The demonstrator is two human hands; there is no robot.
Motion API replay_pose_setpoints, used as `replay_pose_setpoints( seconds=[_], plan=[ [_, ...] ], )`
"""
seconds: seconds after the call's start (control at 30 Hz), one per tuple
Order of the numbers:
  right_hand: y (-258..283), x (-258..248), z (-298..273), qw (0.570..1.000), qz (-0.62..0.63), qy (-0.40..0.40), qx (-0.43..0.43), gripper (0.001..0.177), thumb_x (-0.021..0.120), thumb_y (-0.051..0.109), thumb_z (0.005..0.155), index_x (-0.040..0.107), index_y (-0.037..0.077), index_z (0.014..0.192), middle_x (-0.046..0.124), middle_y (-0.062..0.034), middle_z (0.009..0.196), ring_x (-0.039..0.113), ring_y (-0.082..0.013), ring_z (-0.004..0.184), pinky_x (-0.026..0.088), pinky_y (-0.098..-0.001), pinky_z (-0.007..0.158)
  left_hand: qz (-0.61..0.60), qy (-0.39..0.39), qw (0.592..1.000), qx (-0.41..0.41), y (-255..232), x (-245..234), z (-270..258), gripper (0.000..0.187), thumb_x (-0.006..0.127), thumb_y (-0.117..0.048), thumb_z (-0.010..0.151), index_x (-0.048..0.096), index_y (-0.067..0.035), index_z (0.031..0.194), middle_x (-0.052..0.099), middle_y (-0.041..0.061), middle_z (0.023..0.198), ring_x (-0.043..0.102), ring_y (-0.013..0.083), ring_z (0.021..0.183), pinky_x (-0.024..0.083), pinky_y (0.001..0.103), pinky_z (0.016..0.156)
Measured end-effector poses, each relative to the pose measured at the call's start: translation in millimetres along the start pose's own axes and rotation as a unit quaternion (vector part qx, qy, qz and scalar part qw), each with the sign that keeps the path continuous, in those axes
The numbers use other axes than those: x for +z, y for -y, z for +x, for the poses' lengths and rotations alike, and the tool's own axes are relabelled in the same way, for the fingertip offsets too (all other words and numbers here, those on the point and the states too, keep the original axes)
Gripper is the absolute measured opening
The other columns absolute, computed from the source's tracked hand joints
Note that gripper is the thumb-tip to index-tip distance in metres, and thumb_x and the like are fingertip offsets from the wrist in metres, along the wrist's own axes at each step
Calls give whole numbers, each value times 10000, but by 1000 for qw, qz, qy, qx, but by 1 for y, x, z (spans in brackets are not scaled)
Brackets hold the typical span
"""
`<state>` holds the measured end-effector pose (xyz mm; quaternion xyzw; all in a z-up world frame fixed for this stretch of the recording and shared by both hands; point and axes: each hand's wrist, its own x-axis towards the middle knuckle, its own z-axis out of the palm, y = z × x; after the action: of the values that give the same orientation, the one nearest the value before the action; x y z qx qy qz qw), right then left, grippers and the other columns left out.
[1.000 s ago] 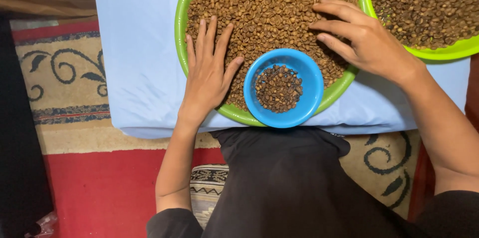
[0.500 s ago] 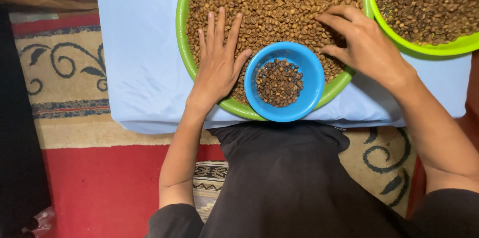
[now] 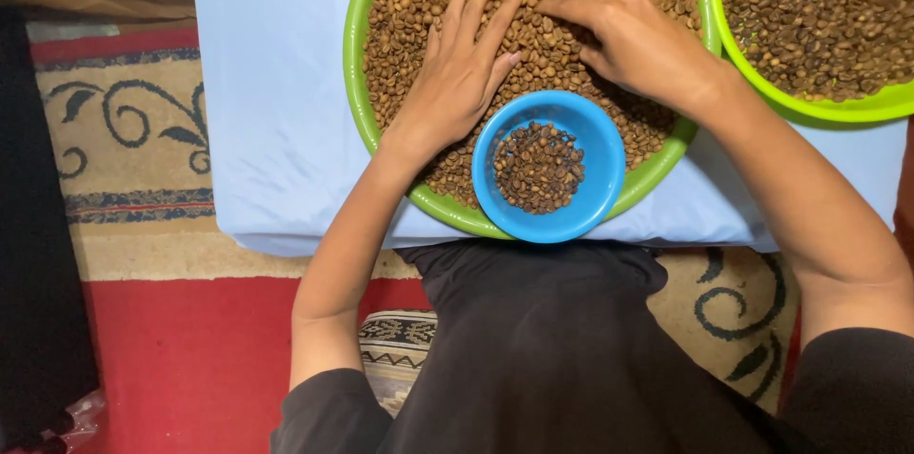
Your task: Manually sorting roasted coffee beans by picking out specific beans from a large tray and placing them into a smaller bowl.
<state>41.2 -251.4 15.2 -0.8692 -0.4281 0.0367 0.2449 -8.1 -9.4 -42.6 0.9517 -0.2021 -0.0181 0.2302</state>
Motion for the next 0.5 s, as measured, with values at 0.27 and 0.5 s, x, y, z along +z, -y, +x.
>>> replay_pose_setpoints(
  seconds=[0.27, 0.5],
  plan=[
    [3, -37, 3, 994, -107, 14, -6, 589, 660, -50, 787, 709, -2, 1372, 677, -147, 1414, 662, -374, 1142, 534, -462, 982, 3, -4, 1000, -11, -16, -58, -18, 605, 424, -422, 1172, 134, -191, 1650, 258, 81, 1732, 174, 311, 1602, 167, 574, 1313],
    [-7, -3, 49, 998, 19, -12, -62, 588, 804, 304, 936, 667, -60, 1377, 526, -277, 1471, 516, -442, 1321, 421, -518, 1112, -48, -54, 991, -116, -16, -72, -70, 623, 540, -321, 1097, 262, -103, 1610, 267, 199, 1669, 205, 388, 1570, 225, 521, 1286]
  ],
)
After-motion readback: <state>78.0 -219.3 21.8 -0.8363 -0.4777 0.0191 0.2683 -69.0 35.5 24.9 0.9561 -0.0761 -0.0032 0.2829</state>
